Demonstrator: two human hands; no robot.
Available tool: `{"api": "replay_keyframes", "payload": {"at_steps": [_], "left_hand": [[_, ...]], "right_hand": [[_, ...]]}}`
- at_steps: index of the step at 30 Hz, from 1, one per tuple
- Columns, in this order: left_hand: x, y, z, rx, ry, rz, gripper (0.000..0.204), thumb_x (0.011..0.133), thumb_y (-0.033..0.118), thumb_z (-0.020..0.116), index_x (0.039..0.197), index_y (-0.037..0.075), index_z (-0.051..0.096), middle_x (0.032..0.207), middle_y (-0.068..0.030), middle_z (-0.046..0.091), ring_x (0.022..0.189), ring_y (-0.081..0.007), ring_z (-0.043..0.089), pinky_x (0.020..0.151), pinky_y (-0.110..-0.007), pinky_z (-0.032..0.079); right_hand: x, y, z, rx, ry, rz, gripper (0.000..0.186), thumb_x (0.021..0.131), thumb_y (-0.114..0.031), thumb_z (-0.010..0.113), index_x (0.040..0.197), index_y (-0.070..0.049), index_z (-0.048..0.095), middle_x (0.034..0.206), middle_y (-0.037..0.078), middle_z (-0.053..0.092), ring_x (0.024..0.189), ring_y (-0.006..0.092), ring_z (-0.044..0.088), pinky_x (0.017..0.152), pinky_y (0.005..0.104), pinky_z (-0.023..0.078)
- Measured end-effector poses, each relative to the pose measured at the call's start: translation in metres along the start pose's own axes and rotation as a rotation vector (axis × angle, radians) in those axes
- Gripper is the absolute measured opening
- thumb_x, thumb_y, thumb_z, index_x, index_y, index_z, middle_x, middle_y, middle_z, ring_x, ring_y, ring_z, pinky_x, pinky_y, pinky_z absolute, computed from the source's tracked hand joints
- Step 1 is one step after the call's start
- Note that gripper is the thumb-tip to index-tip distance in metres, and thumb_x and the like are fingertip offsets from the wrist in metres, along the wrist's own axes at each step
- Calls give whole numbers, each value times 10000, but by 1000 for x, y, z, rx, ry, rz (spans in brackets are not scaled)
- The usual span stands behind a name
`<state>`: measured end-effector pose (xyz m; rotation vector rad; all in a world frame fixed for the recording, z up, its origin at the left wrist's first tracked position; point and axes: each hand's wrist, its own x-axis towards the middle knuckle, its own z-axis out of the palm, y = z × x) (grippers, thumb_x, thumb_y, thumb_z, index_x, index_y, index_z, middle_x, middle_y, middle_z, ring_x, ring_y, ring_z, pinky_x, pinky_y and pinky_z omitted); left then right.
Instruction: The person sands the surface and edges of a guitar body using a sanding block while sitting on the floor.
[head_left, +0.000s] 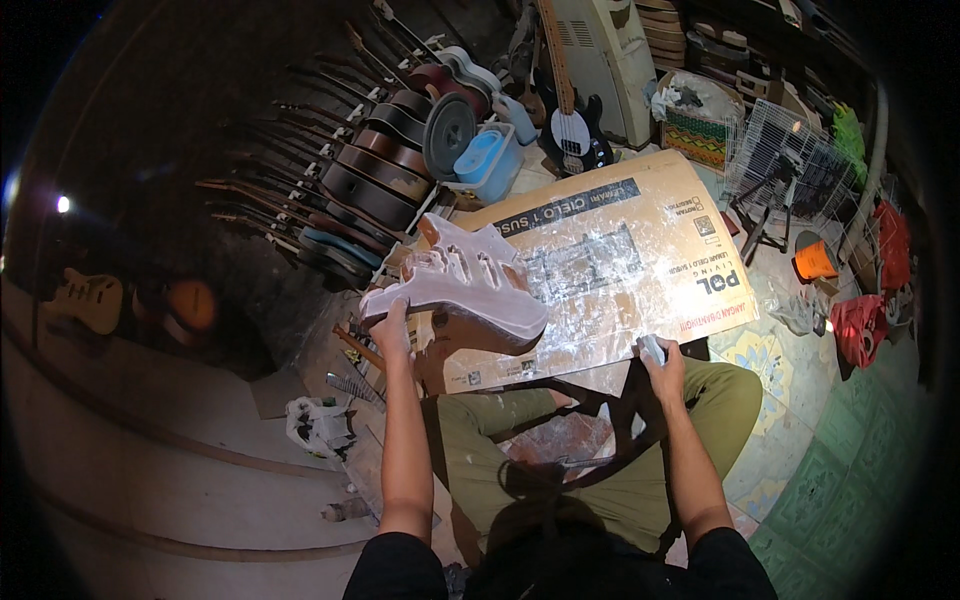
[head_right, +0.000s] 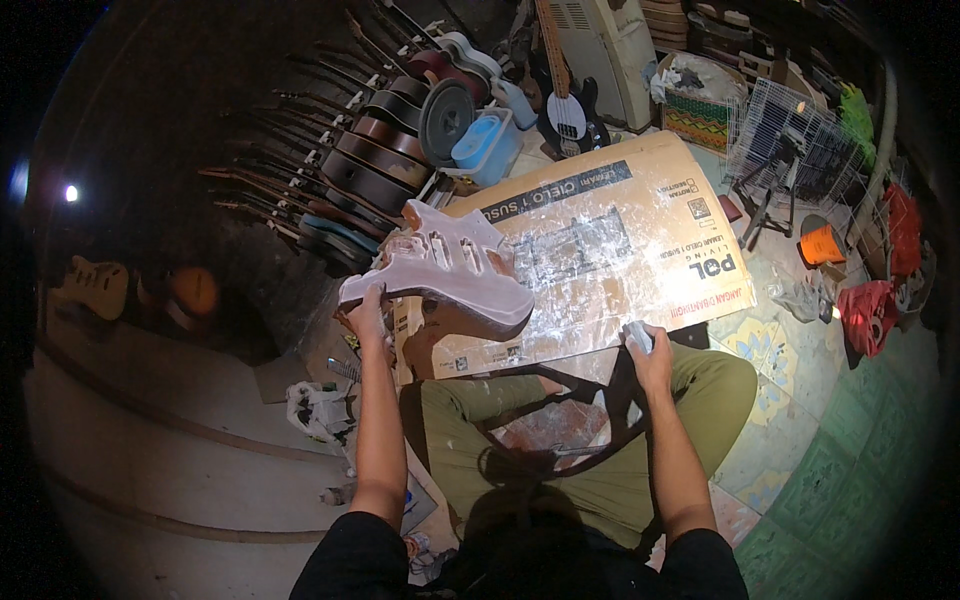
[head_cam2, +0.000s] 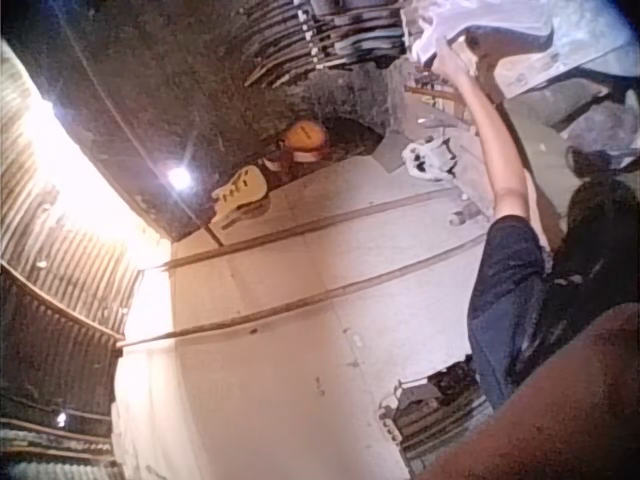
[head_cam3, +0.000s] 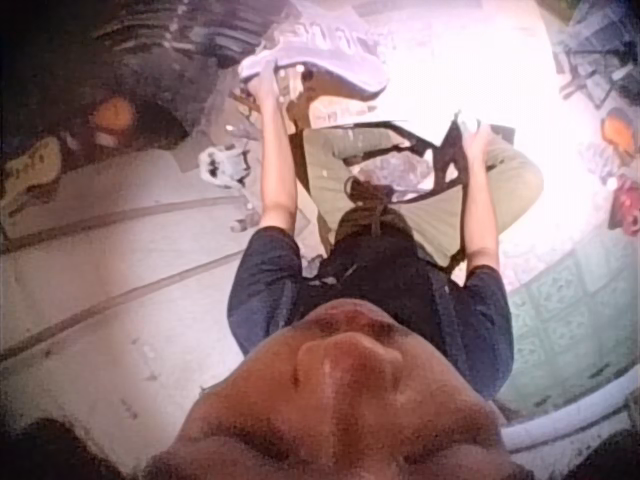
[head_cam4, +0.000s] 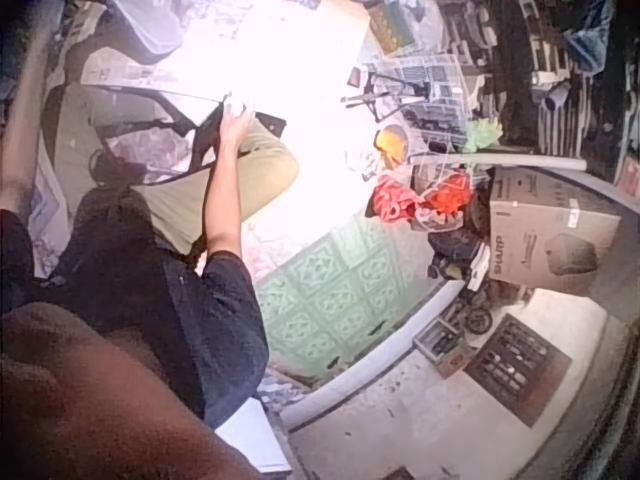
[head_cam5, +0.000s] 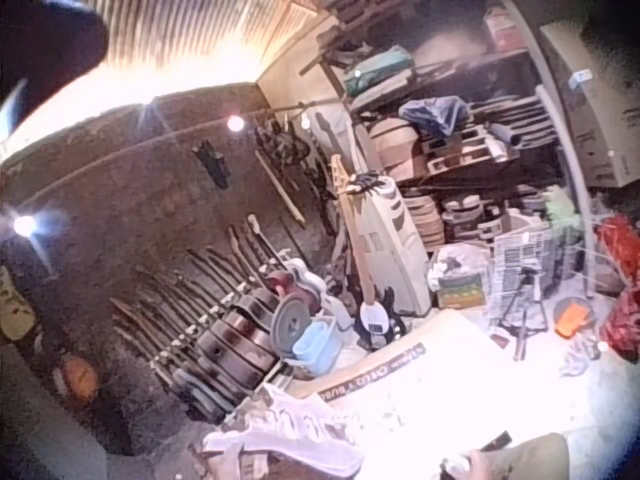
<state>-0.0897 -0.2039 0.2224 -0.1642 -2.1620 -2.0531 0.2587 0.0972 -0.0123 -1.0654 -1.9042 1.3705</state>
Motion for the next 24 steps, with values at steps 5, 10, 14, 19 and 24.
{"api": "replay_keyframes", "payload": {"at_steps": [5,10,14,19,24], "left_hand": [[-5,4,3,60,28,21,499,836,-3,730,1293,-3,531,1183,-101,661,1083,-203,657,973,-333,511],[-28,11,31,131,156,210,812,793,-20,812,1470,-6,364,1276,-164,595,1115,-240,634,959,-362,537],[-41,6,43,203,321,321,1045,779,-40,822,1552,49,124,1417,-239,408,1281,-320,501,1063,-425,470],[-39,-2,34,278,420,384,664,926,100,723,1455,0,335,1358,-201,482,1253,-311,527,1042,-422,484],[-26,-14,17,72,355,356,492,1025,268,613,1375,-15,416,1297,-185,541,1185,-308,581,1024,-413,485]], "right_hand": [[0,1,2,-8,0,-1,379,866,-151,761,1163,20,600,1187,213,672,1103,334,647,971,416,492],[2,7,1,44,11,-24,369,860,-119,761,1163,23,604,1143,196,673,1079,302,644,960,409,491],[1,6,0,60,18,-27,366,854,-108,765,1158,22,608,1120,194,674,1057,298,648,955,400,491],[2,6,-1,30,26,0,372,851,-110,770,1156,26,607,1116,192,674,1055,289,649,956,393,491],[2,4,1,28,26,-23,375,851,-114,772,1155,29,605,1113,195,673,1053,293,649,958,393,491]]}}
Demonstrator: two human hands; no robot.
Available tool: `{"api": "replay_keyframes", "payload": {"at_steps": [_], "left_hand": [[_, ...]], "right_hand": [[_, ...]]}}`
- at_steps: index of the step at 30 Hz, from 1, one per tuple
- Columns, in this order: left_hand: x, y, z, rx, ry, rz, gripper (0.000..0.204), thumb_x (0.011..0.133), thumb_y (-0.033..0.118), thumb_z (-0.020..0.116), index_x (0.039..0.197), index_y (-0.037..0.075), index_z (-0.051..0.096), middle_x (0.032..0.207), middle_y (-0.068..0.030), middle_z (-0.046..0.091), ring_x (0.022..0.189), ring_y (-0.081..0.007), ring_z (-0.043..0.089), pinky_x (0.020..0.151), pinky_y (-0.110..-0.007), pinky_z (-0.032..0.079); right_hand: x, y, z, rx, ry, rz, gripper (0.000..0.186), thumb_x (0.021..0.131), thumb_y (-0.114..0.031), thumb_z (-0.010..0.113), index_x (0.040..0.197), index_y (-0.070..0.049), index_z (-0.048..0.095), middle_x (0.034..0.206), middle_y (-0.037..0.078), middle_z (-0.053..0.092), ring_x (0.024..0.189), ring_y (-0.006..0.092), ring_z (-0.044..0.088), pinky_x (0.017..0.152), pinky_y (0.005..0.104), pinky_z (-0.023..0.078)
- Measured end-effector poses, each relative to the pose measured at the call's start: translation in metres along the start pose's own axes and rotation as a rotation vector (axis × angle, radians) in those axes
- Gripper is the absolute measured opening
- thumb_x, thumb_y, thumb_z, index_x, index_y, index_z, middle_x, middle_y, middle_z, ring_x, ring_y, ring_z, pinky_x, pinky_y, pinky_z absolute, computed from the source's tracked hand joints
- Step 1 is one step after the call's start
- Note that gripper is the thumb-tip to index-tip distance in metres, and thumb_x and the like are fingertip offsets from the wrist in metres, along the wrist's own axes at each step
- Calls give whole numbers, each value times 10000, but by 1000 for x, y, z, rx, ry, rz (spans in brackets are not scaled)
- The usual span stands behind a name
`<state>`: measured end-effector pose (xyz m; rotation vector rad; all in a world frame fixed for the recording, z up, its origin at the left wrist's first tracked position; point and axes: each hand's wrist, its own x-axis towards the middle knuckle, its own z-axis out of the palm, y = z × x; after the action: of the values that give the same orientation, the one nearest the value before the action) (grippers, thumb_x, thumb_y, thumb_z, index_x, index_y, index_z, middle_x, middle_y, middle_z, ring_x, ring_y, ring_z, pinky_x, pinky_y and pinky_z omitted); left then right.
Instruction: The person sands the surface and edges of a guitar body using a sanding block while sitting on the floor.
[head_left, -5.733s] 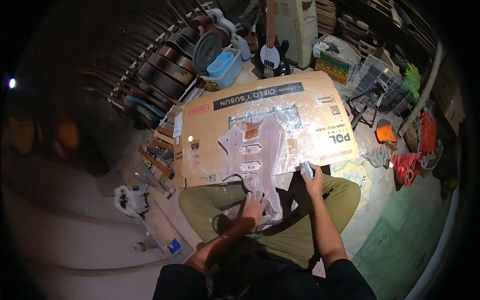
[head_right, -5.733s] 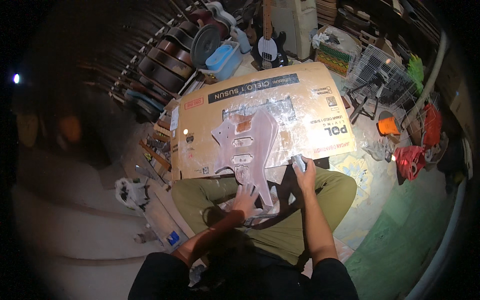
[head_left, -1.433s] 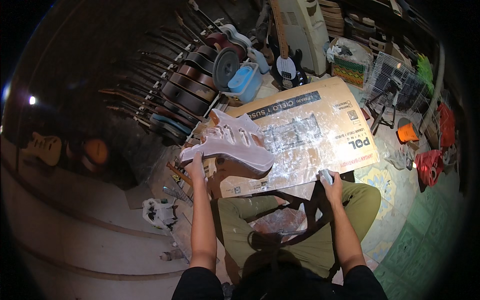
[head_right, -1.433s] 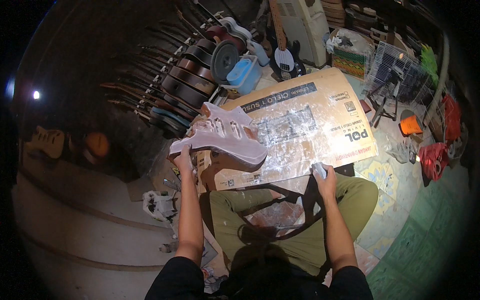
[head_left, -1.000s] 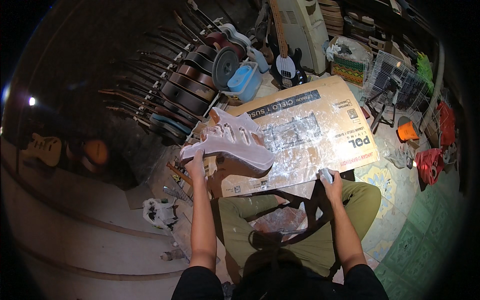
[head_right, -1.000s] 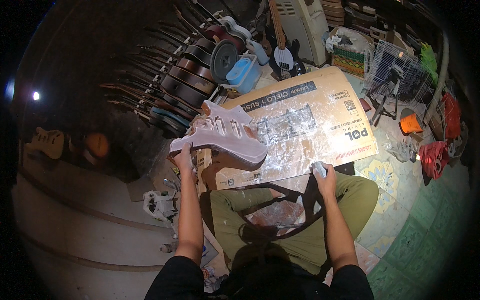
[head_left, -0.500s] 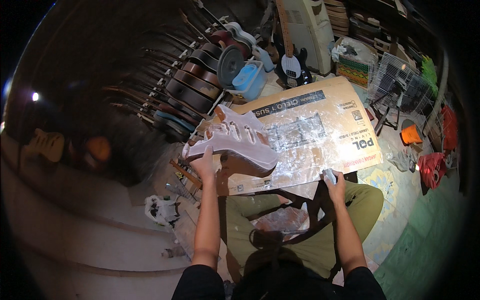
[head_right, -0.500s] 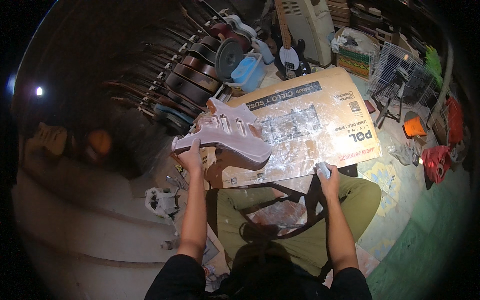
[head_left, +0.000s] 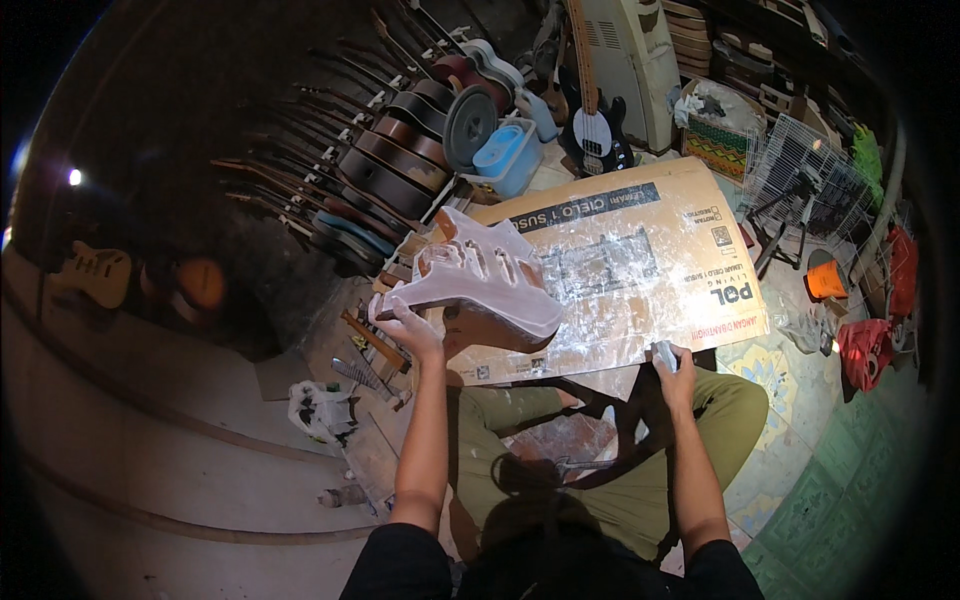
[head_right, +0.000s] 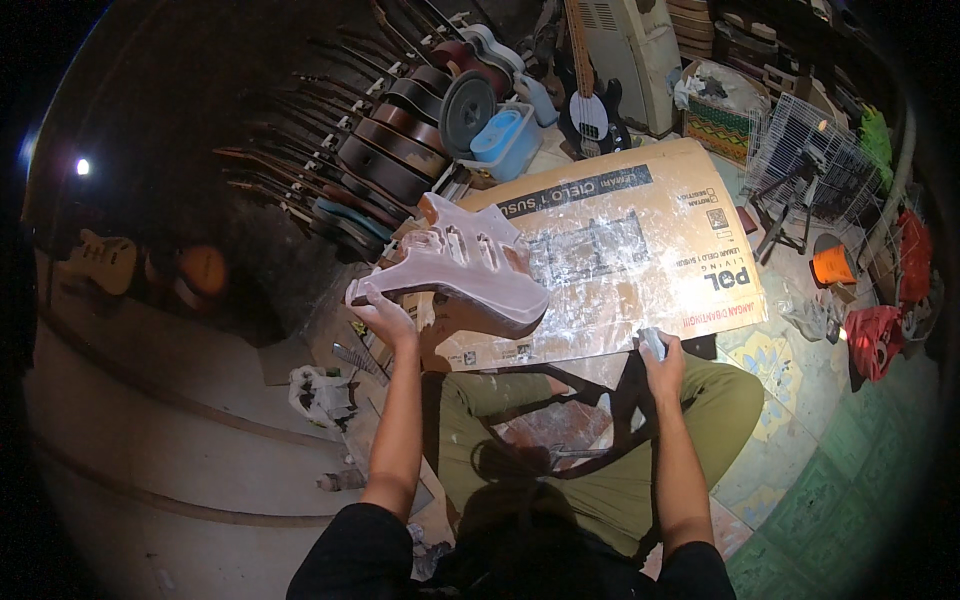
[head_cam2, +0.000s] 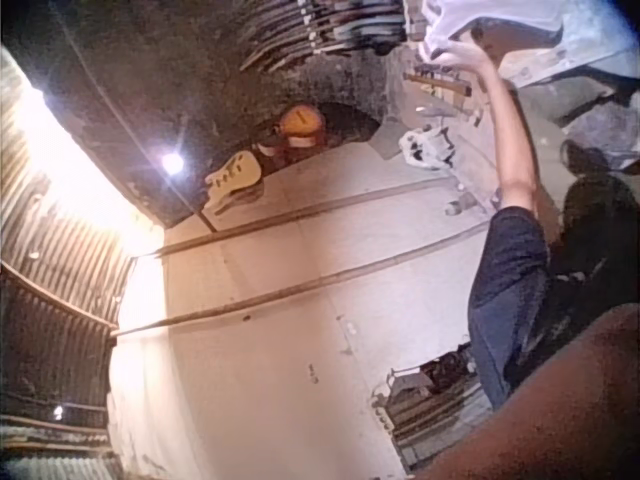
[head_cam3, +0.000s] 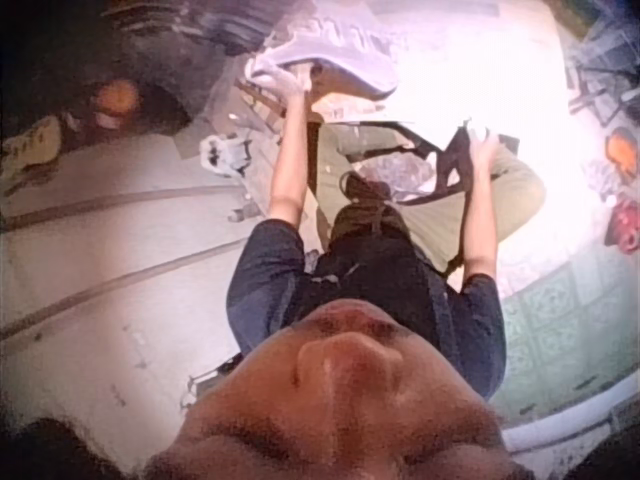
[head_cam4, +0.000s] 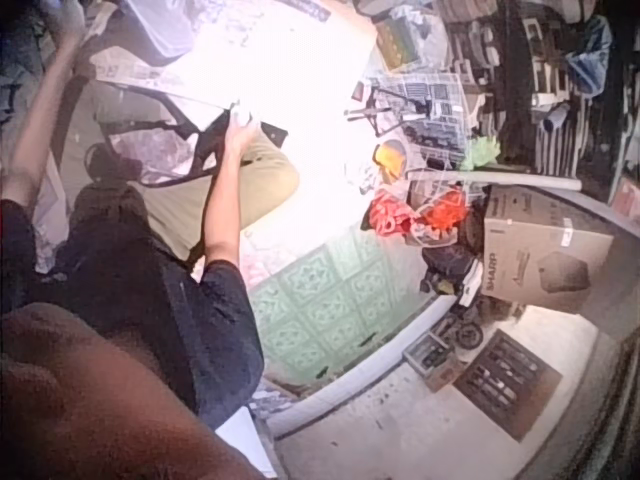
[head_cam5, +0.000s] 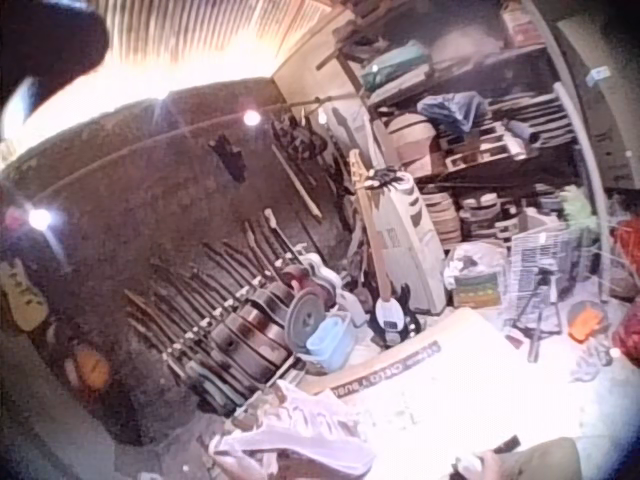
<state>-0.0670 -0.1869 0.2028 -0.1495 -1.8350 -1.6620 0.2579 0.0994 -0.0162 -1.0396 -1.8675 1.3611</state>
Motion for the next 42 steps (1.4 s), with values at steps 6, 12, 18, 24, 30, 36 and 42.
{"api": "replay_keyframes", "payload": {"at_steps": [6,12,18,24,30,36,42], "left_hand": [[-3,12,-3,-38,-140,164,443,990,227,674,1307,-2,467,1254,-162,570,1128,-268,610,998,-395,489],[2,69,20,89,-594,259,473,768,111,862,1148,19,596,1130,-82,625,1058,-185,608,954,-323,477],[5,80,81,-82,-905,321,374,791,78,798,1072,29,555,946,-42,588,918,-133,583,877,-313,487],[-20,117,122,-104,-685,297,229,875,95,759,1020,14,601,972,-61,625,880,-126,586,797,-300,490],[-34,136,127,-95,-497,139,231,930,192,761,993,14,628,917,-46,638,832,-124,570,789,-294,488],[-35,128,86,-311,-203,-134,166,1010,160,667,1044,30,569,967,-23,585,913,-100,547,831,-267,461],[-64,128,29,-441,-223,-382,147,1030,142,633,1080,57,524,1070,-42,551,975,-126,543,917,-308,461]], "right_hand": [[0,5,-1,-12,-9,-10,370,848,-110,767,1150,30,607,1110,196,673,1048,295,650,954,395,492],[-1,0,-6,-56,9,1,378,847,-113,766,1158,33,608,1114,195,675,1047,289,648,959,395,492],[-4,-3,-7,6,42,-19,395,842,-117,779,1162,40,607,1134,191,665,1078,283,637,979,395,483],[-3,-9,-14,19,47,27,401,854,-137,781,1167,44,610,1138,193,663,1081,285,635,979,394,482],[-8,-13,-12,27,73,5,405,853,-145,786,1164,46,610,1139,192,669,1077,281,641,974,388,488],[-9,-18,-22,70,37,60,429,889,-140,770,1228,36,576,1162,147,651,1096,213,615,990,359,483],[-17,-54,-29,347,-128,112,465,926,-181,749,1294,19,545,1187,137,635,1029,183,625,924,325,504]]}}
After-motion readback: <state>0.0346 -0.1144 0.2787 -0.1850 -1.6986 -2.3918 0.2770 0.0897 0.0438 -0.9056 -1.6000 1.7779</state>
